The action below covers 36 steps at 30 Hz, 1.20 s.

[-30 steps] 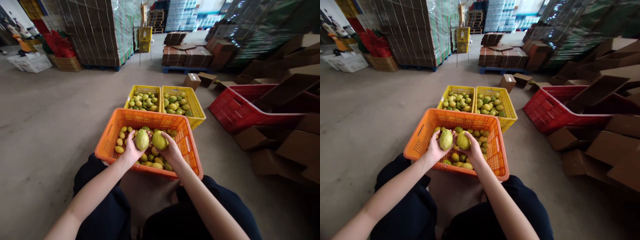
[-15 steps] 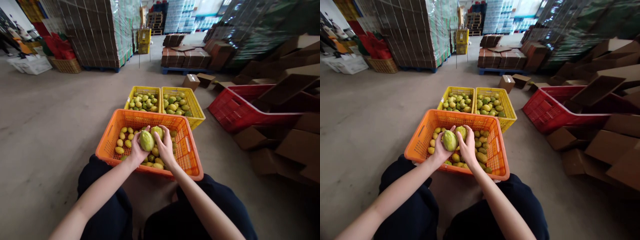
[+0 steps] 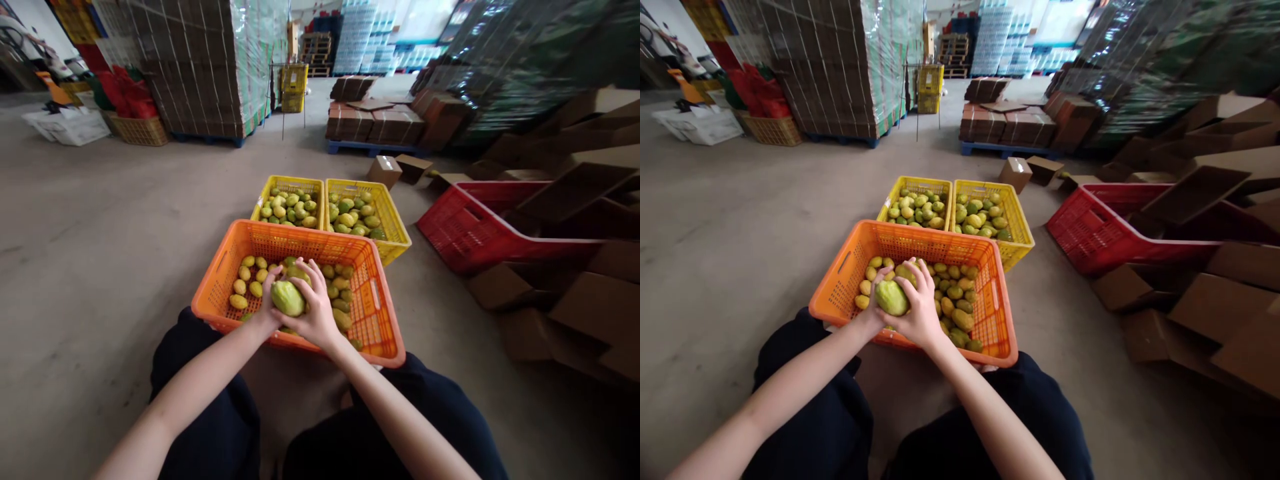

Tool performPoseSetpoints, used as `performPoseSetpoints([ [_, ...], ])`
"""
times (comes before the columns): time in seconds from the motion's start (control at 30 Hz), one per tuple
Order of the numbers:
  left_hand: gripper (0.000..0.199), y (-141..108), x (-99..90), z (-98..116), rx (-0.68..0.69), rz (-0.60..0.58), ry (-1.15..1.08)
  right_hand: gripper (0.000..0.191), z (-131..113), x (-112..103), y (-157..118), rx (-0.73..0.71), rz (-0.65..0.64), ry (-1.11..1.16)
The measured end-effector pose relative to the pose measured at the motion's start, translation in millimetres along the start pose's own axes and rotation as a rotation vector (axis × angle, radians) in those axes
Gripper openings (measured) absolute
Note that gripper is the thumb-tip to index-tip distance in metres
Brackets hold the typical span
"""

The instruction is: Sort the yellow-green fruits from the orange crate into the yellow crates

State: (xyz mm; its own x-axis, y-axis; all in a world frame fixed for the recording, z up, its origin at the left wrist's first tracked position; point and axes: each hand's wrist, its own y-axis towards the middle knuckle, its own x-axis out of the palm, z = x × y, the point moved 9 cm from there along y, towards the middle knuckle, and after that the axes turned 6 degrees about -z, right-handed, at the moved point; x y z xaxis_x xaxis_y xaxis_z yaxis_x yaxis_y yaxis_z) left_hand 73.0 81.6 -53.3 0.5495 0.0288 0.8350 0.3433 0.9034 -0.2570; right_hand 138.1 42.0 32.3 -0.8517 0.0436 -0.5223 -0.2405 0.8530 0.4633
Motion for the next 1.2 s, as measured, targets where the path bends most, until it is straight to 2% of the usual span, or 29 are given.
performPoseSetpoints([
  [0.1, 0.037, 7.5, -0.4, 4.6, -0.004, -0.03, -0.047, 0.053, -9.7, -5.4, 2.4, -0.014, -0.007, 0.276],
  [0.23, 0.033, 15.5, -2.1, 25.3, 0.054, -0.001, -0.131, 0.054, 10.5, -24.4, 2.9, 0.181, 0.139, 0.567],
  [0.3, 0.032, 15.4, 1.4, 43.3, 0.121, -0.009, -0.095, 0.052, 23.7, -33.1, 3.4, 0.237, 0.198, 0.568],
  [0.4, 0.032, 9.7, 13.8, 75.0, 0.295, -0.078, 0.117, 0.05, 37.4, -39.9, 6.2, 0.247, 0.211, 0.466],
  [0.47, 0.031, 1.7, 22.1, 92.8, 0.447, -0.1, 0.321, 0.049, 39.3, -37.8, 8.3, 0.221, 0.168, 0.417],
  [0.53, 0.031, -6.3, 28.6, 101.1, 0.559, -0.096, 0.521, 0.048, 34.1, -31.4, 9.8, 0.172, 0.097, 0.381],
  [0.63, 0.035, -14.1, 35.9, 100.5, 0.64, -0.09, 0.763, 0.045, 19.9, -22.0, 10.5, 0.077, 0.015, 0.273],
  [0.73, 0.038, -17.6, 39.9, 97.8, 0.675, -0.108, 0.881, 0.043, 11.3, -18.4, 10.3, 0.016, 0.008, 0.175],
  [1.2, 0.034, -21.6, 46.1, 98.7, 0.698, -0.159, 0.942, 0.043, 14.6, -14.9, 8.1, -0.016, 0.007, 0.106],
])
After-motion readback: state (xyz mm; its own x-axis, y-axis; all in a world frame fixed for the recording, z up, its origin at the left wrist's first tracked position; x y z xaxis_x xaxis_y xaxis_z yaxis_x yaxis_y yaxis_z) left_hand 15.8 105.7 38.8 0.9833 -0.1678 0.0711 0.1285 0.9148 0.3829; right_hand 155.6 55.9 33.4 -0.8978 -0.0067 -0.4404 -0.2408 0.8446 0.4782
